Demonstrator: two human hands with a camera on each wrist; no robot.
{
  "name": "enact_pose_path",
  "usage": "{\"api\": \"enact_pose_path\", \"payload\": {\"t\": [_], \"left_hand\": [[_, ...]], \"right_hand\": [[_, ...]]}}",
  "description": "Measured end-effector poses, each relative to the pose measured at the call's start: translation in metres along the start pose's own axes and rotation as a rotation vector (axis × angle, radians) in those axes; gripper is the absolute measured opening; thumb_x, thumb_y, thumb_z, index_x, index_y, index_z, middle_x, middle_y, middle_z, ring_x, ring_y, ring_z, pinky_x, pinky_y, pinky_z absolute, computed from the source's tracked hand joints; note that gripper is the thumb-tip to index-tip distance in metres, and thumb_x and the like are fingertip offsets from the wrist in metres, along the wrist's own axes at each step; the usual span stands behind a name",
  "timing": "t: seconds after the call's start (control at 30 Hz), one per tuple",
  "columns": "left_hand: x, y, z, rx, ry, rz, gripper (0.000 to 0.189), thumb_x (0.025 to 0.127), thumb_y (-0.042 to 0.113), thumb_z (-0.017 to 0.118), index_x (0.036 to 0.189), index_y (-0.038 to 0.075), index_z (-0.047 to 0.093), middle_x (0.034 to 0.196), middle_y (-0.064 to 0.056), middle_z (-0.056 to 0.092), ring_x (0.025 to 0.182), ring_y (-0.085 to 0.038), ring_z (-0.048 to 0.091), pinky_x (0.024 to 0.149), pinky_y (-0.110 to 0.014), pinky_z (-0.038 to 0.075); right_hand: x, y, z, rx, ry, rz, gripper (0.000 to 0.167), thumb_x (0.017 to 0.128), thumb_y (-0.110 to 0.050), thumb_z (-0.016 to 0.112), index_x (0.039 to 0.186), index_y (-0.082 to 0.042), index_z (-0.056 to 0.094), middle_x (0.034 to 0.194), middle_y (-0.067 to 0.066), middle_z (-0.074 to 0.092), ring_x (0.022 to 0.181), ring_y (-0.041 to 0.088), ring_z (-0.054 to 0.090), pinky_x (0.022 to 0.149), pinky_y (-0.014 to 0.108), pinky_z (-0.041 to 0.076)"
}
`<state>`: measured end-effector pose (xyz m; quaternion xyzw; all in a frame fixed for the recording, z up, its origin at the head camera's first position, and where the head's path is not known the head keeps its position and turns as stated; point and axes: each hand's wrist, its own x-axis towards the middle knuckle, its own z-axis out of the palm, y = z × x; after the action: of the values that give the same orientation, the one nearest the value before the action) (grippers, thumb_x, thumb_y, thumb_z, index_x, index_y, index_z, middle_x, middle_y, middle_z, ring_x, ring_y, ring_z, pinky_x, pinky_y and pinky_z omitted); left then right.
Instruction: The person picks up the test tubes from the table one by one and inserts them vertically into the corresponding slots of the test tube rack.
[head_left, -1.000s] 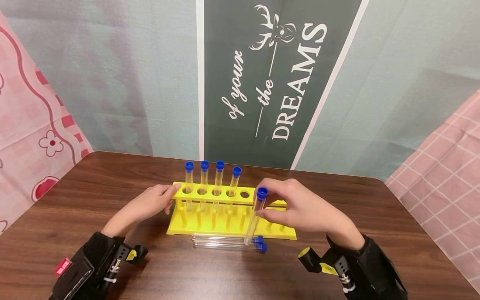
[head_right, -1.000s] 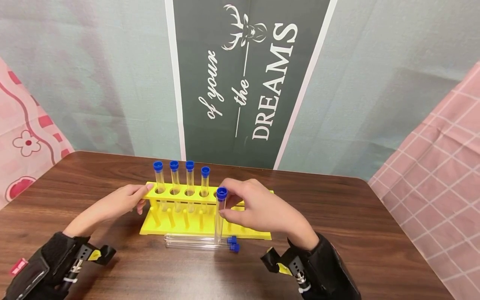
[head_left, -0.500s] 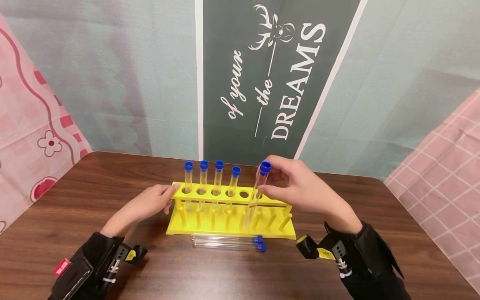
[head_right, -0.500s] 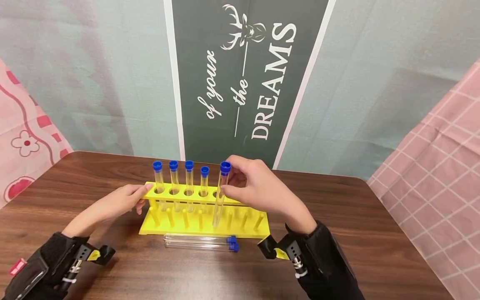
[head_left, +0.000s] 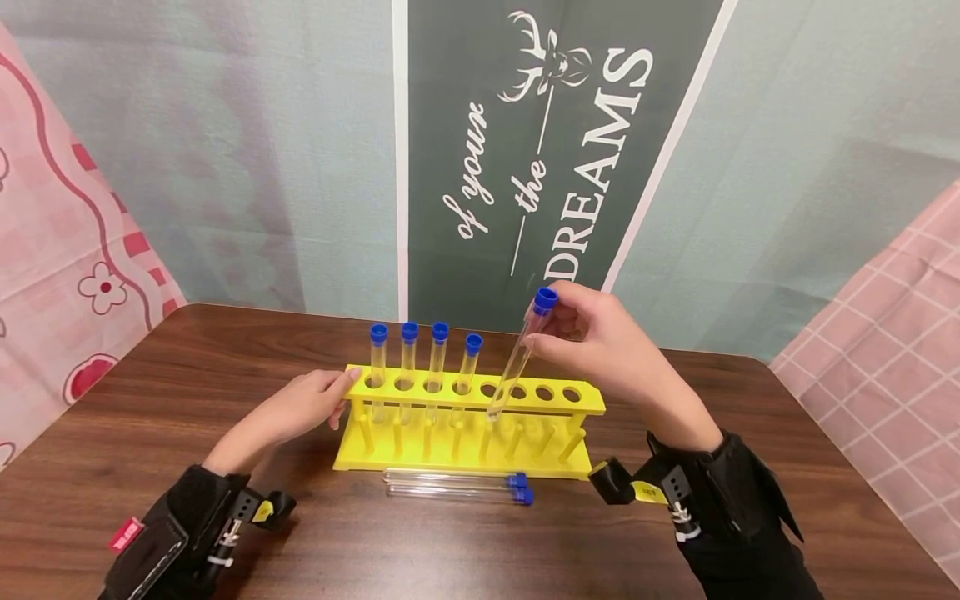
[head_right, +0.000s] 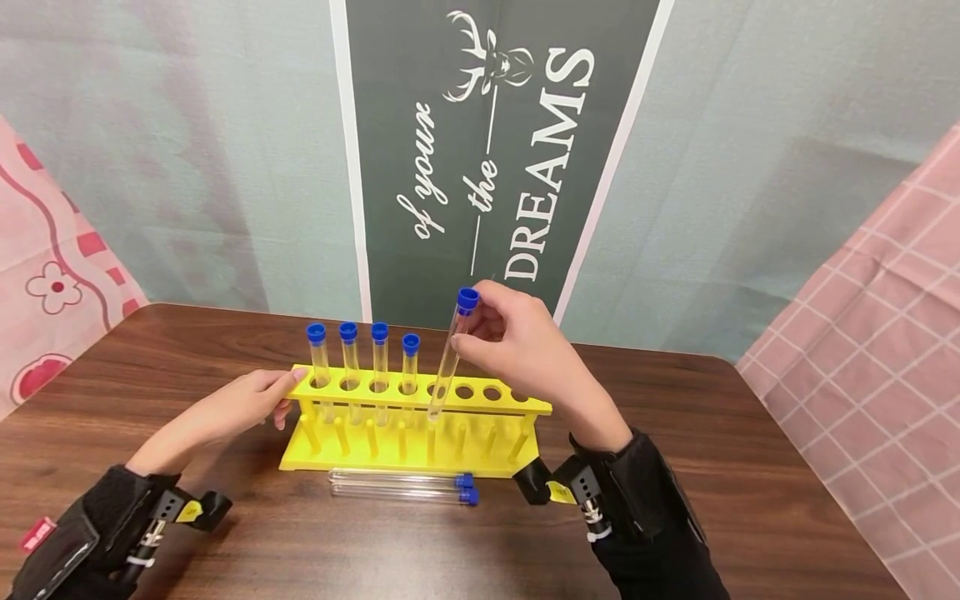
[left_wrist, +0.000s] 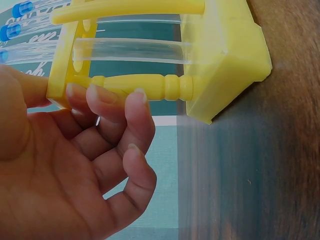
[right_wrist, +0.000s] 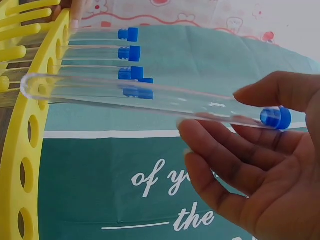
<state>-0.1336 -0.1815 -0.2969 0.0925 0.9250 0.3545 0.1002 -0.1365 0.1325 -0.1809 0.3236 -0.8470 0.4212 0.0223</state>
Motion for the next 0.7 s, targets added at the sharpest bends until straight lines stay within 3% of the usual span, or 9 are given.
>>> {"api": "enact_pose_path", "payload": {"t": [0.27,0.7], "left_hand": [[-0.001,0.001,0.001,-0.003,0.001,0.006,0.049,0.1,0.039,0.029,0.071,0.004,0.048,0.059,-0.006,0.049,0.053,-0.017,0.039,0.053,-0.03,0.031],[-0.001,0.002,0.001,-0.001,0.007,0.011,0.05,0.1,0.039,0.029,0.069,0.005,0.048,0.058,-0.007,0.049,0.053,-0.017,0.039,0.053,-0.03,0.031]], "right_hand": [[0.003,0.0,0.0,-0.034,0.068,0.009,0.011,0.083,-0.002,0.063,0.091,0.0,0.056,0.082,0.008,0.06,0.074,0.018,0.058,0.067,0.026,0.048],[0.011,0.002,0.003,-0.041,0.082,0.041,0.011,0.084,-0.003,0.063,0.091,-0.001,0.055,0.084,0.008,0.06,0.077,0.017,0.059,0.067,0.026,0.048]]}}
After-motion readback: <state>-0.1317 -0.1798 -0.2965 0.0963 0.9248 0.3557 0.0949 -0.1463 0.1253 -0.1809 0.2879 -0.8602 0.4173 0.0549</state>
